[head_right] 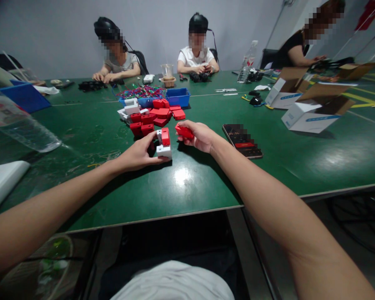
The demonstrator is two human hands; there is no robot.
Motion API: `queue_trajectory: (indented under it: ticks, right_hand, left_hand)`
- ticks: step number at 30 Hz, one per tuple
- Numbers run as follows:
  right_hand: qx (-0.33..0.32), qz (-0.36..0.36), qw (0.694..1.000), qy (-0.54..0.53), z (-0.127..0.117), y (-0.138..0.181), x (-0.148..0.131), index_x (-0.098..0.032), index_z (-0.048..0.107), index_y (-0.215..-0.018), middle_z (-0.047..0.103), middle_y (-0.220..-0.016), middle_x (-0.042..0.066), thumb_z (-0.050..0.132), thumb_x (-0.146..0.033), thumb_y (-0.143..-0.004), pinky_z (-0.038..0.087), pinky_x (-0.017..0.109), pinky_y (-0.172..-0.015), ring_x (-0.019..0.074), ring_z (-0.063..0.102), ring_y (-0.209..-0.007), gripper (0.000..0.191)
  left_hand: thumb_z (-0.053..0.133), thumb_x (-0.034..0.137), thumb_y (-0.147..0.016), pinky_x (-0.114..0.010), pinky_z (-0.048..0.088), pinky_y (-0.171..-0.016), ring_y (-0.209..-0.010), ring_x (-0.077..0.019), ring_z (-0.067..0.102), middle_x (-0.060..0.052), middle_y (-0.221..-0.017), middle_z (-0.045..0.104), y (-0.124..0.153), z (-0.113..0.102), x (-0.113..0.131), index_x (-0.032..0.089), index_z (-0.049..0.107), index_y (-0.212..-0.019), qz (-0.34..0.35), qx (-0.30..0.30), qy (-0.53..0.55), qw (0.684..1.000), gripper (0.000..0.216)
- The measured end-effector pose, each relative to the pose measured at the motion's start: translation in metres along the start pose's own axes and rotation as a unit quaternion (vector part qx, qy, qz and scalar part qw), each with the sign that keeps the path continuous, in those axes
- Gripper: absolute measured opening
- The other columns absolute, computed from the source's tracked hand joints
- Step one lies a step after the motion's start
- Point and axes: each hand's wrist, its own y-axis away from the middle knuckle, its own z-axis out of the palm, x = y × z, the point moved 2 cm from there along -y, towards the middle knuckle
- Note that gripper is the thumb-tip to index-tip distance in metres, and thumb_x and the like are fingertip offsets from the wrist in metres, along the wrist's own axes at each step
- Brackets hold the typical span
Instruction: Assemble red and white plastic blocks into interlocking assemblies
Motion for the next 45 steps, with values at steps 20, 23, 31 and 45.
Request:
queue_trajectory:
  ticks: [20,23,31,45]
  right_hand:
    - [-0.008,0.014,1.0,-0.006,0.004,0.0019,-0.0001,-0.017,0.063,-0.095,0.074,-0.075,0.007,0.047,-0.042,-0.102,0.047,0.016,-0.043,0.0107,0.066,-0.055,0.031]
    - [-0.01,0.009,1.0,0.0,0.0021,0.0,0.0016,-0.016,0.064,-0.097,0.074,-0.075,0.007,0.049,-0.038,-0.102,0.046,0.015,-0.041,0.0107,0.067,-0.055,0.027]
    - [0.011,0.014,1.0,-0.004,0.0012,0.0001,0.0023,-0.017,0.063,-0.097,0.072,-0.074,0.004,0.053,-0.037,-0.1,0.045,0.017,-0.041,0.0116,0.069,-0.056,0.023]
    - [0.073,-0.014,0.997,-0.011,-0.002,-0.0011,0.0003,-0.018,0.058,-0.077,0.058,-0.053,-0.003,0.058,-0.05,-0.095,0.037,0.018,-0.04,0.0065,0.047,-0.04,0.037]
  left_hand:
    - [0.079,0.053,-0.071,-0.043,0.052,-0.092,-0.106,-0.0283,0.064,-0.013,-0.124,0.065,0.0,-0.0005,-0.0006,0.016,0.048,-0.131,0.004,0.001,0.003,1.0,0.077]
    - [0.079,0.053,-0.071,-0.043,0.052,-0.093,-0.107,-0.0282,0.064,-0.013,-0.123,0.065,0.0002,-0.0006,-0.0004,0.017,0.048,-0.131,0.005,0.001,0.004,1.0,0.077]
    - [0.078,0.053,-0.071,-0.043,0.052,-0.092,-0.106,-0.0279,0.065,-0.012,-0.122,0.065,0.0006,-0.0004,0.0005,0.018,0.049,-0.13,0.009,0.006,0.006,1.0,0.075]
    - [0.079,0.051,-0.071,-0.043,0.051,-0.093,-0.106,-0.0282,0.064,-0.013,-0.123,0.065,0.0013,-0.0003,0.0002,0.016,0.049,-0.13,0.004,-0.001,0.004,1.0,0.074]
